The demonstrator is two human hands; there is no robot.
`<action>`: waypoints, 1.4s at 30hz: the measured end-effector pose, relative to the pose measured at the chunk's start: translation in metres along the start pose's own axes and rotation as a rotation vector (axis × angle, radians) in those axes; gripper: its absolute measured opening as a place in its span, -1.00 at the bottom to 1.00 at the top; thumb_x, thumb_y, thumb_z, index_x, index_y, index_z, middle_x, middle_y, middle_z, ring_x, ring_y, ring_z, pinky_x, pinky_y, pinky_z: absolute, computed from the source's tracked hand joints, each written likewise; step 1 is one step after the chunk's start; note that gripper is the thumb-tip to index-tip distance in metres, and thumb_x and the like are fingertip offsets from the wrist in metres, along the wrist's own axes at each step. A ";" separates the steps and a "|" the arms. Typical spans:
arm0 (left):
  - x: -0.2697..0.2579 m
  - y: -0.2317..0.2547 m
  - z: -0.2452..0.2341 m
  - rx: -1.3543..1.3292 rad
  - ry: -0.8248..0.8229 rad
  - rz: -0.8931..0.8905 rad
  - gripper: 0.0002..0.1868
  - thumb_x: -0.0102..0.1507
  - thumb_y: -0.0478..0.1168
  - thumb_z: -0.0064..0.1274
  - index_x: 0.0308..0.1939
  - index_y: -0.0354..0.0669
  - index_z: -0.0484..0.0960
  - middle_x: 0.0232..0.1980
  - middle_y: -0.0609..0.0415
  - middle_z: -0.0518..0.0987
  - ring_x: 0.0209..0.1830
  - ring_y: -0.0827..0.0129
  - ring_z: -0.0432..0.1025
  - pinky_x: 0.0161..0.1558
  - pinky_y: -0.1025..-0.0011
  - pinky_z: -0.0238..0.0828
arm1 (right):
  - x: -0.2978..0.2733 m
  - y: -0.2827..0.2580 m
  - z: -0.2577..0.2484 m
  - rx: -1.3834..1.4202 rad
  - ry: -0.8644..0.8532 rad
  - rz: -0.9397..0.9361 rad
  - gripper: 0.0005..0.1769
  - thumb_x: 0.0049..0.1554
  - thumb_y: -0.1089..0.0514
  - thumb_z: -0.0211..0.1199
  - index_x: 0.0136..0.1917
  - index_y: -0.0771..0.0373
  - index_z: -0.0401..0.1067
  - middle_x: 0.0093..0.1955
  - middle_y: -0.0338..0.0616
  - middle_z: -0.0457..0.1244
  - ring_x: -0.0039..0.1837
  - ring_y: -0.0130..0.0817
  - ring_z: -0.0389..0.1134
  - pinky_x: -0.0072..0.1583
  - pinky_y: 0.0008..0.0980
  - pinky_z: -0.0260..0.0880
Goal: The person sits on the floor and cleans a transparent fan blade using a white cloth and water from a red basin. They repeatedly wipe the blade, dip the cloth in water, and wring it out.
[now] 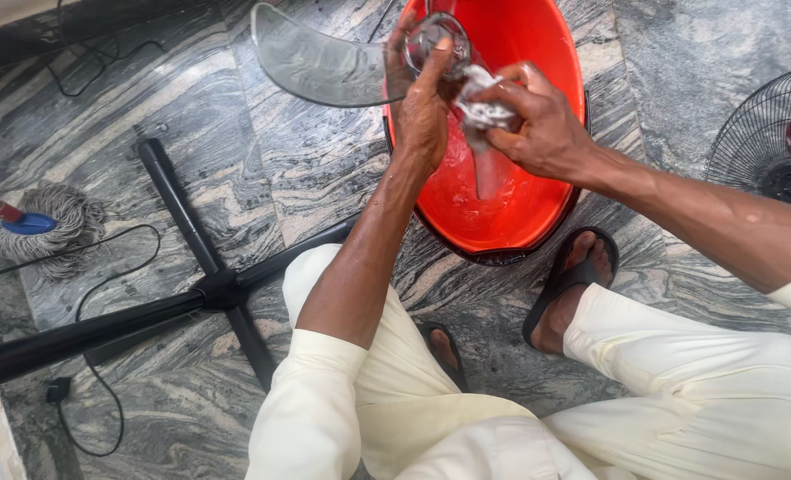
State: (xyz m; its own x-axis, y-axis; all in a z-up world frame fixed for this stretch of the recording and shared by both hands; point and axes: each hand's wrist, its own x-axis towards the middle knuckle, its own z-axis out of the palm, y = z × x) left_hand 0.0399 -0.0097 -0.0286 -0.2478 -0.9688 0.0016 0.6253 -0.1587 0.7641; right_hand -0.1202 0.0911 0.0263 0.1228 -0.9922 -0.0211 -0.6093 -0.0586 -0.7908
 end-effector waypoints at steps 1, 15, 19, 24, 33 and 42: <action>0.003 0.002 0.000 -0.007 0.004 0.035 -0.29 0.30 -0.24 0.23 0.46 0.12 0.23 0.27 0.01 0.44 0.22 0.24 0.43 0.14 0.19 0.58 | -0.010 0.007 0.002 -0.040 -0.054 0.028 -0.56 0.13 0.08 0.28 0.27 0.22 0.47 0.23 0.13 0.16 0.10 -0.08 0.39 0.07 -0.24 0.59; -0.011 -0.003 0.004 0.068 -0.175 -0.180 -0.34 0.40 0.25 -0.11 0.53 0.21 0.18 0.22 -0.08 0.53 0.03 0.19 0.57 -0.06 0.14 0.69 | 0.045 0.001 -0.023 -0.280 0.310 -0.247 -0.55 0.31 0.23 0.29 0.43 0.31 0.36 0.29 0.19 0.24 0.26 -0.06 0.39 0.22 -0.18 0.54; -0.009 -0.002 -0.011 0.102 -0.131 -0.114 -0.33 0.38 0.22 -0.06 0.51 0.18 0.19 0.38 -0.04 0.44 0.20 0.22 0.55 -0.01 0.08 0.76 | 0.028 -0.006 -0.004 -0.508 0.278 -0.591 -0.41 0.03 0.22 0.38 0.34 0.27 0.39 0.28 0.11 0.23 0.29 0.01 0.39 0.27 -0.16 0.59; -0.010 -0.017 -0.017 0.349 -0.119 0.034 -0.34 0.43 0.00 0.11 0.55 0.09 0.20 0.50 -0.10 0.36 0.28 0.19 0.46 0.15 0.15 0.64 | 0.034 0.016 -0.008 -0.163 0.028 0.133 -0.59 0.13 0.24 0.31 0.22 0.42 0.35 0.21 0.21 0.26 -0.05 -0.16 0.47 -0.03 -0.24 0.60; 0.007 0.012 -0.010 0.081 -0.024 0.053 -0.32 0.38 -0.12 0.17 0.51 -0.09 0.22 0.37 -0.13 0.46 0.32 0.13 0.47 0.29 0.12 0.62 | 0.066 0.144 0.071 -0.401 -0.470 0.663 -0.55 0.08 0.42 0.06 0.23 0.30 0.49 -0.14 0.21 0.37 -0.16 -0.05 0.46 -0.04 -0.01 0.55; 0.004 0.024 -0.007 0.054 -0.016 0.056 -0.28 0.34 -0.15 0.20 0.49 0.00 0.15 0.37 -0.09 0.44 0.37 0.19 0.41 0.38 0.09 0.45 | 0.049 0.128 0.123 -0.429 -1.045 0.299 -0.59 0.06 0.26 0.18 0.20 0.18 0.52 0.07 0.11 0.39 -0.02 -0.04 0.46 0.05 -0.04 0.51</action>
State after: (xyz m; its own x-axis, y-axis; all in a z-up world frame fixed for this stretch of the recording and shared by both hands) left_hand 0.0593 -0.0188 -0.0151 -0.2253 -0.9727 0.0556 0.5979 -0.0930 0.7961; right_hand -0.0963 0.0485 -0.1513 0.3930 -0.4107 -0.8227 -0.9131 -0.0685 -0.4020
